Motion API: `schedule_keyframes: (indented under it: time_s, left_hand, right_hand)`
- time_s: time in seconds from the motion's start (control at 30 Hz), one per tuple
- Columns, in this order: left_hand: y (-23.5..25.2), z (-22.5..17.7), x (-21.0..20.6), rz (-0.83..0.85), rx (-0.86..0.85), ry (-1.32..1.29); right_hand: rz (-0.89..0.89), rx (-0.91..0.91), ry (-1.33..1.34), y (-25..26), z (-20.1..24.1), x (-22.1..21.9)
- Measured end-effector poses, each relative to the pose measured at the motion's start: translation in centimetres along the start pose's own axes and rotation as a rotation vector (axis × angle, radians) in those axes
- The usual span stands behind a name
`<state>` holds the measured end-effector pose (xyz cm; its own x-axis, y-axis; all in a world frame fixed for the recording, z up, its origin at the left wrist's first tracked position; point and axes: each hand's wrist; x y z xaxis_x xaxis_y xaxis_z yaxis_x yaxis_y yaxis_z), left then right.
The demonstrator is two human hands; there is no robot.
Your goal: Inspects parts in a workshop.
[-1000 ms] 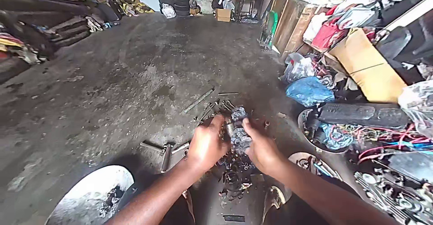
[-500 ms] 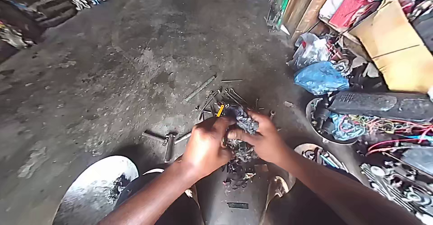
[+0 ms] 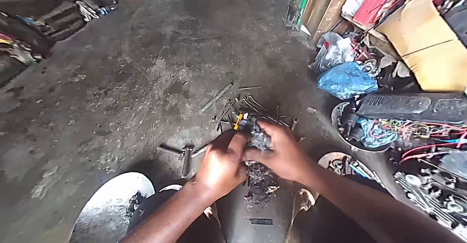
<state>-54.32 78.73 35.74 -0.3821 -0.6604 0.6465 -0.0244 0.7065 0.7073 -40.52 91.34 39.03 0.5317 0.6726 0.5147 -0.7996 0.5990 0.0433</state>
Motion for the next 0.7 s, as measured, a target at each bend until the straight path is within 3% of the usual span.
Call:
schedule_keyframes:
  time_s: [0.1,0.17,0.23,0.3,0.37,0.43,0.53,0.57,0.6,0.7]
  left_hand:
    - [0.3,-0.2,0.5,-0.124,0.080,-0.315]
    - [0.3,-0.5,0.4,-0.183,0.109,-0.416]
    - [-0.1,-0.6,0.3,-0.129,0.088,-0.326]
    - [-0.3,-1.0,-0.3,-0.036,0.006,-0.102]
    - [-0.6,-1.3,-0.9,0.004,-0.016,-0.028]
    - [-0.5,-1.3,-0.6,-0.032,0.050,-0.177]
    - [0.2,-1.4,-0.3,-0.142,0.090,-0.437]
    - [0.1,-1.5,-0.4,-0.143,0.096,-0.435]
    - [-0.3,-1.6,-0.5,-0.112,0.095,-0.358]
    - [-0.4,-2.0,-1.5,-0.008,-0.049,0.035]
  right_hand:
    - [0.214,-0.200,0.672,0.3,-0.3,2.1]
    - [0.283,-0.371,0.917,0.2,-0.6,2.5]
    - [0.178,-0.290,0.672,-0.3,-0.2,2.2]
    - [0.028,-0.069,0.117,-0.8,0.1,1.4]
    - [-0.024,0.011,-0.052,-1.0,-0.1,0.6]
    - [0.080,-0.097,0.197,-0.8,-0.6,1.8]
    - [0.279,-0.374,0.854,-0.5,-1.0,3.4]
    - [0.273,-0.379,0.885,-0.5,-0.9,3.1]
    - [0.236,-0.333,0.746,-0.7,-0.7,2.7]
    - [0.054,-0.092,-0.232,-1.3,1.2,1.6]
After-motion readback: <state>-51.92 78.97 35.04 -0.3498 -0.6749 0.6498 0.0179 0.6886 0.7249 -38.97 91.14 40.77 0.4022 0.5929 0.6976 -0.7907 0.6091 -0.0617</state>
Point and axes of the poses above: each hand's wrist, its own y-axis towards the middle knuckle, its own x-axis out of the back of the hand, z = x × y, and after that the axes turned 9 degrees about -x, right-handed
